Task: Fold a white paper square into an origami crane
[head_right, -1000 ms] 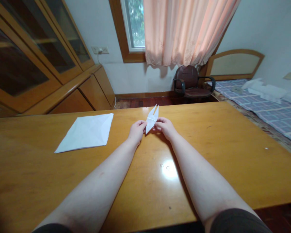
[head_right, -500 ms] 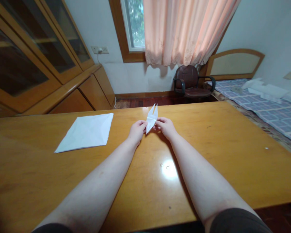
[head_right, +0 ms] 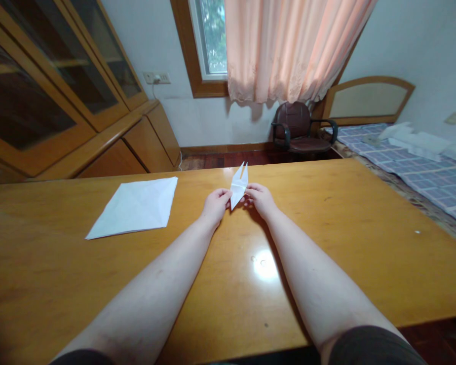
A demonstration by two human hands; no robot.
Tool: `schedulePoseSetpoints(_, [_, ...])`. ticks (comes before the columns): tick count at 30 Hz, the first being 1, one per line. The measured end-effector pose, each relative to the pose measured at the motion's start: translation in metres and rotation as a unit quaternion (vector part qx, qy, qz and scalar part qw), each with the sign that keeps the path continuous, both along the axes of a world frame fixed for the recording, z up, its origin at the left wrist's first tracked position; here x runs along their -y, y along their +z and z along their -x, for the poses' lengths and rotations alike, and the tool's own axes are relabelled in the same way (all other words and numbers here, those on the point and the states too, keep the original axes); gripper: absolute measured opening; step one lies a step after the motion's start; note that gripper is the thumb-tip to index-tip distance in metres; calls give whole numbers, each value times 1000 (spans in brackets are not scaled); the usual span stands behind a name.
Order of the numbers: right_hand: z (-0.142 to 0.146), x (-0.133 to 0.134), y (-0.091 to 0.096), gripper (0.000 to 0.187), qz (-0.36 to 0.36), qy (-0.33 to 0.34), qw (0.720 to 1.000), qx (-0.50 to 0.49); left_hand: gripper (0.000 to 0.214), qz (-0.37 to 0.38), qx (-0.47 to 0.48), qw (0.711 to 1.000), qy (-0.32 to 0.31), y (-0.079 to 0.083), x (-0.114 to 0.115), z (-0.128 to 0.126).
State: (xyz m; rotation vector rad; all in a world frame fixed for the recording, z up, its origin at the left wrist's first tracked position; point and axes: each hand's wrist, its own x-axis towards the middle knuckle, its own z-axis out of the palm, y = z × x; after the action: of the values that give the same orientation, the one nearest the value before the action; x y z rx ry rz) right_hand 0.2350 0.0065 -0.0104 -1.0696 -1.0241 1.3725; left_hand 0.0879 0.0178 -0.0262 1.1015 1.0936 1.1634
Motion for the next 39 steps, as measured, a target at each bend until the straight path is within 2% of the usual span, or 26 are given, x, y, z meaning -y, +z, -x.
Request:
schedulePoseSetpoints(9, [1, -1, 0, 26, -5, 3, 999, 50, 14, -20, -56, 998, 5, 7, 4, 2])
schedulePoseSetpoints(28, [-4, -5, -4, 30, -35, -51, 978, 198, 16, -15, -93, 995, 20, 2, 1, 2])
schedulePoseSetpoints(34, [-1, -2, 1, 28, -13, -76, 982, 172, 12, -1, -73, 997, -7, 3, 3, 0])
schedulePoseSetpoints(39, [1, 0, 4, 26, -5, -54, 993, 106, 13, 5, -49, 999, -2, 5, 4, -1])
